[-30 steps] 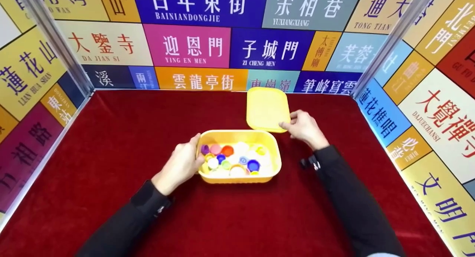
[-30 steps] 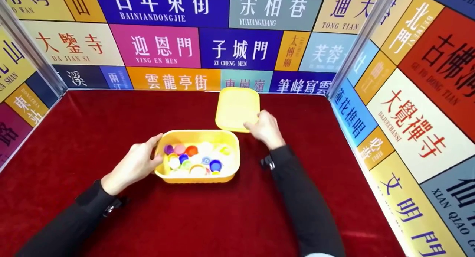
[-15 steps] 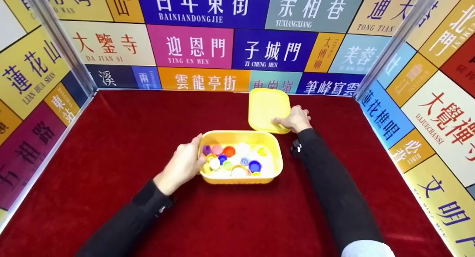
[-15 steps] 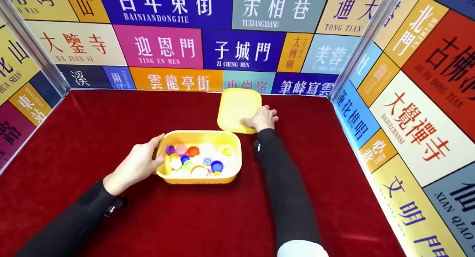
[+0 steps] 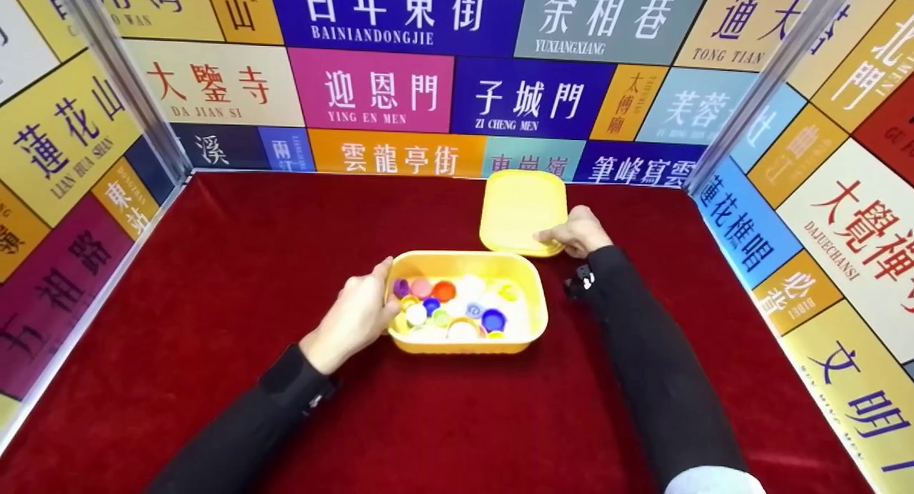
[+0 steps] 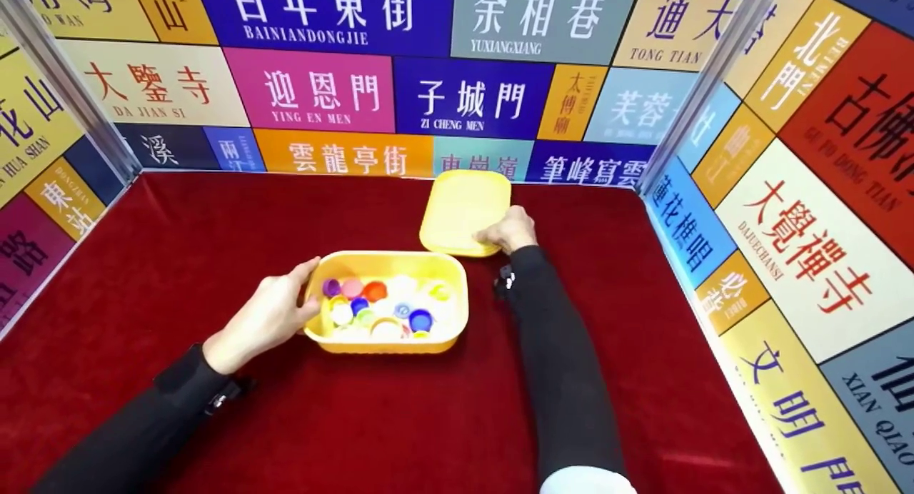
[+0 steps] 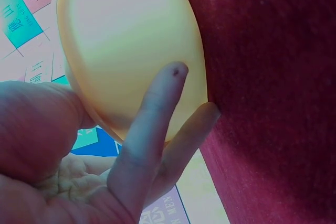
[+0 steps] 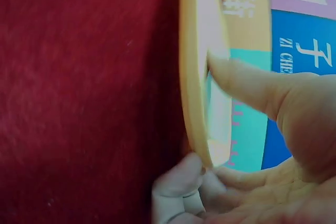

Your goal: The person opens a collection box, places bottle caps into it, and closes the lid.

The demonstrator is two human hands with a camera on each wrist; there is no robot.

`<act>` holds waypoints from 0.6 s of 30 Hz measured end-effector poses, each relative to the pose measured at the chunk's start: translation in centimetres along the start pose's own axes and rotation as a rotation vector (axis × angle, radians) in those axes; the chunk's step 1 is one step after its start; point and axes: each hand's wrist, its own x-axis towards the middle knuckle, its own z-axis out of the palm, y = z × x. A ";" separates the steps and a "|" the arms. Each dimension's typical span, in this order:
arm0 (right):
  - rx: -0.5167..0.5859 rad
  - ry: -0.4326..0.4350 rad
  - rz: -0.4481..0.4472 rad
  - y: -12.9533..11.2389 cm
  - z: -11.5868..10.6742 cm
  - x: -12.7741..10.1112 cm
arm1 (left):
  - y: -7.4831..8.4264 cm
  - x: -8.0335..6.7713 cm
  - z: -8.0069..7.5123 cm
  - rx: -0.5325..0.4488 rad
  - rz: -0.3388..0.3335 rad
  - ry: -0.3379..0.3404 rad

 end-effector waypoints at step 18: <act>0.821 -0.157 -0.233 0.6 -0.3 -4.8 | 0.1 -0.1 -0.1 -0.010 -0.003 0.002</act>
